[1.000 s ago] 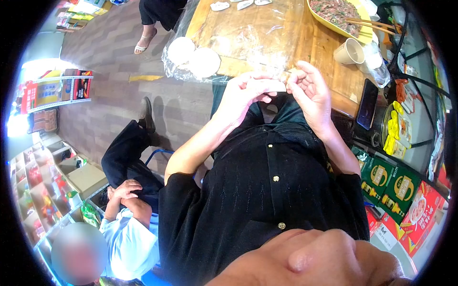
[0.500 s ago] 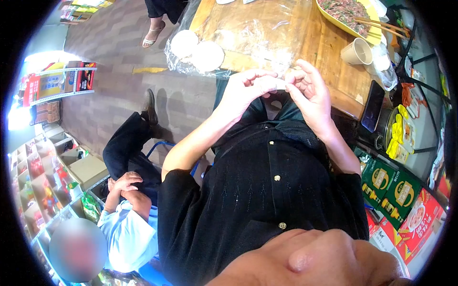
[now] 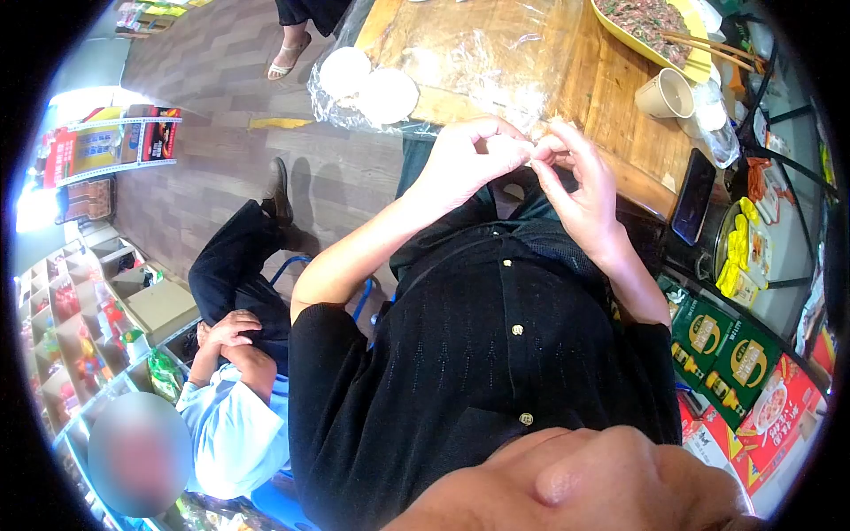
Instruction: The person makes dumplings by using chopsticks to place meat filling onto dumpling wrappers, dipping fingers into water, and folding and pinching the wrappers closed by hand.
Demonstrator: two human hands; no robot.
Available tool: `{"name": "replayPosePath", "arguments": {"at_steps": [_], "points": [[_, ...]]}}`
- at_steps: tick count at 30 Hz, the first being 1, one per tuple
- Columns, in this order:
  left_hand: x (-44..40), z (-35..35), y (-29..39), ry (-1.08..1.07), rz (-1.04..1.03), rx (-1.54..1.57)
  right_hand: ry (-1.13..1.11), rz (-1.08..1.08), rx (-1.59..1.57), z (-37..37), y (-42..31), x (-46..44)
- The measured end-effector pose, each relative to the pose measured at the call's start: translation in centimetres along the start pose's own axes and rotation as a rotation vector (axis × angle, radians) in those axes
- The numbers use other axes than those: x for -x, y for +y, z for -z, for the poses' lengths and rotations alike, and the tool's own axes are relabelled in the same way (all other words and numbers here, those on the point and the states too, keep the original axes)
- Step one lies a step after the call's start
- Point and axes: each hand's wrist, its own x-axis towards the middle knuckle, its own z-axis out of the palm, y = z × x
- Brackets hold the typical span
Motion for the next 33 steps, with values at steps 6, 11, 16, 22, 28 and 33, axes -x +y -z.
{"name": "replayPosePath", "arguments": {"at_steps": [6,11,16,22,28,33], "points": [[-0.1,0.6,1.1,-0.079,-0.130,-0.266,0.035,0.010,0.054,-0.2,-0.3,-0.2],[-0.1,1.4,1.1,-0.129,-0.117,-0.285,0.045,0.013,0.061,-0.8,-0.4,0.0],[0.2,1.9,1.0,-0.159,0.017,-0.055,0.102,0.019,-0.037,-1.7,0.1,0.2],[0.4,1.9,1.1,-0.026,-0.021,-0.083,-0.071,0.061,0.165,-1.0,-0.3,-0.2],[0.7,1.3,1.3,0.038,-0.094,-0.318,-0.004,0.068,0.031,-1.5,0.3,-0.4],[0.4,1.8,1.7,-0.007,-0.200,-0.404,0.075,0.014,0.004,-2.0,-0.1,-0.8]]}}
